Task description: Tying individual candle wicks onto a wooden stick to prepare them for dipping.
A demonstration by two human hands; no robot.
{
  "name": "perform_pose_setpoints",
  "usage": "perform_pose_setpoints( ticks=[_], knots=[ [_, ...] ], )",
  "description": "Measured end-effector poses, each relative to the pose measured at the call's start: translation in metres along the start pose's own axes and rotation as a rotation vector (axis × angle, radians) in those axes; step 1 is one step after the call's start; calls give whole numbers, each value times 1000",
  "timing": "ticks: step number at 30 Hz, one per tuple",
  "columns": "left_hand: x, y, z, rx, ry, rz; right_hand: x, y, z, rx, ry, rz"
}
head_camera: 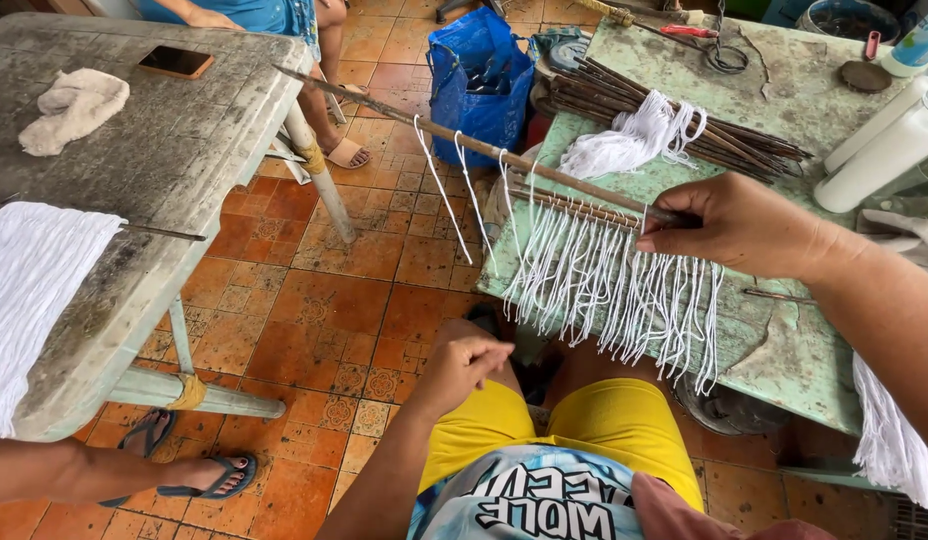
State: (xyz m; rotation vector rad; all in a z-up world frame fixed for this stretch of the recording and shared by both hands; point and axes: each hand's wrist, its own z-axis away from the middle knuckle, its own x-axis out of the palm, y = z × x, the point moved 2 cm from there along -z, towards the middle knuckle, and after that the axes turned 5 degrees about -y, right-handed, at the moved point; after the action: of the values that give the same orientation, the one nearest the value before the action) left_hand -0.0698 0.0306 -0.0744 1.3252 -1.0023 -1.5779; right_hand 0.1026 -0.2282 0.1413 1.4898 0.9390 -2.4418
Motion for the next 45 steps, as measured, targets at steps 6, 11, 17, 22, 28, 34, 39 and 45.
perform_pose_setpoints(
  ticks=[6,11,17,22,28,34,39,45],
  knots=[
    [10,101,-13,639,-23,244,14,-16,0,-30,-40,-6],
    [39,135,-53,530,-161,483,20,-22,-6,-148,-21,-37],
    [33,128,-72,476,140,129,14,-8,-9,-278,52,-51],
    [16,127,-68,438,273,171,15,-4,-4,-272,13,-314],
    [15,116,-76,523,419,162,16,-4,-3,-318,56,-206],
    [20,111,-82,546,539,231,13,-4,-6,-366,108,-206],
    [41,101,-71,555,375,-37,-1,-5,0,-304,109,-164],
    [65,45,-53,635,299,-272,-26,6,6,-366,155,-178]
  ],
)
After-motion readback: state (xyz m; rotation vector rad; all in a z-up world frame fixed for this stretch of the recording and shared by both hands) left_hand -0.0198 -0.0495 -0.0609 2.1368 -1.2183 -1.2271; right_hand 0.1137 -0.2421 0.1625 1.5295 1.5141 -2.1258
